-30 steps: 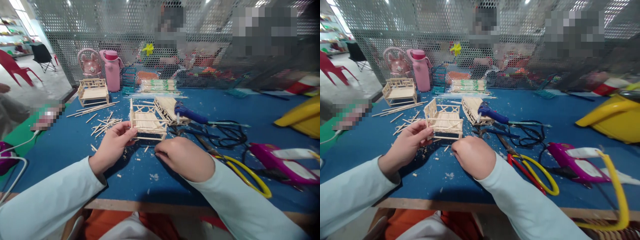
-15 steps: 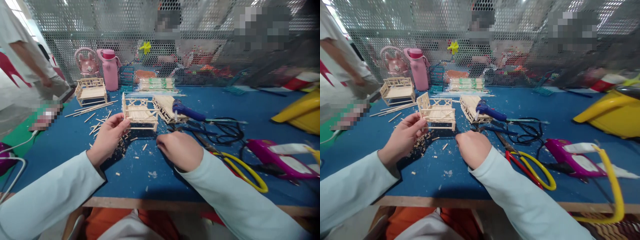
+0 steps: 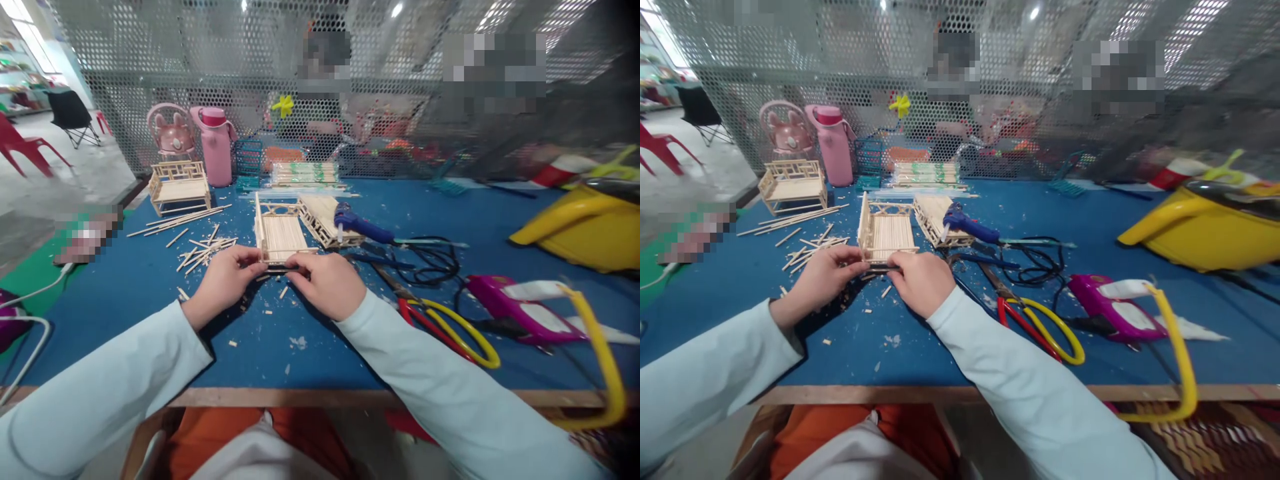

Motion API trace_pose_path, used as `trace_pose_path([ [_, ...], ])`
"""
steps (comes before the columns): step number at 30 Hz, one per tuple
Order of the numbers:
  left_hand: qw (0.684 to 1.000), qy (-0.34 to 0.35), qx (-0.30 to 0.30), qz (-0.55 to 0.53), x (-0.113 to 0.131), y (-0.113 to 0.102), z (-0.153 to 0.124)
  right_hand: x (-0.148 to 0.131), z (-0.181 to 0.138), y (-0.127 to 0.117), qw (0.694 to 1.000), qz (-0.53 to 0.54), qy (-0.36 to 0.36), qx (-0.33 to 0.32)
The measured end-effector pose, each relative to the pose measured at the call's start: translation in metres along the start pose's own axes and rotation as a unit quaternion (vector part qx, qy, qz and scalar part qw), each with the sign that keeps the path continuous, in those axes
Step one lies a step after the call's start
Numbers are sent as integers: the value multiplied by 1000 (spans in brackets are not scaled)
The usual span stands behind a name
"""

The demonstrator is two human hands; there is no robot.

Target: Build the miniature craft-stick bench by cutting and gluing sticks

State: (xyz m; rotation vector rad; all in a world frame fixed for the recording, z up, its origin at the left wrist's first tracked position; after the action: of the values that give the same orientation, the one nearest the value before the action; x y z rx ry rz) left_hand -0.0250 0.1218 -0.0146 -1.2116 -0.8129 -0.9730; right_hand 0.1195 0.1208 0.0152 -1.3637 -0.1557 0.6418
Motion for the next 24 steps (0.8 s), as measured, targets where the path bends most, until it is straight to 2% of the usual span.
trace_pose_path([
  [2,1000,-5,9,-2,0,-3,1,5,-1,-14,999,34,-7,28],
  [4,999,-25,17,-31,-2,-4,2,18,-4,-40,992,80,2,102],
  [6,997,-43,36,-53,-4,-5,4,38,-9,-65,977,116,44,176],
  [7,996,-46,48,-53,-5,-6,5,48,-10,-71,972,128,63,188],
  [8,996,-45,59,-46,-5,-7,6,55,-10,-73,971,135,76,182],
  [10,996,-41,70,-26,-5,-7,9,63,-7,-64,979,131,81,130],
  [13,997,-41,71,-13,-7,-6,11,61,-1,-37,994,78,69,14],
  [16,997,-20,70,37,-2,-9,8,53,-1,-12,995,16,51,-86],
  [19,985,19,54,163,7,-14,0,44,0,0,993,4,30,-110],
  [21,969,41,14,245,12,-11,-7,39,1,5,993,3,19,-114],
  [24,947,80,-54,307,18,3,-16,32,2,13,992,3,4,-128],
])
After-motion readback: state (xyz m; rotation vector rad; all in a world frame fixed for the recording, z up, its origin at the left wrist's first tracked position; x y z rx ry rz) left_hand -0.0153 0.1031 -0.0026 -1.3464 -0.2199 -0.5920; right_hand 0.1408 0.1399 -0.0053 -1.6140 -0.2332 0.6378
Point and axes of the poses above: each hand's wrist, its own z-axis towards the middle knuckle, its own y-axis out of the palm, x = y × z, the point moved 8 cm from there along z, towards the middle knuckle
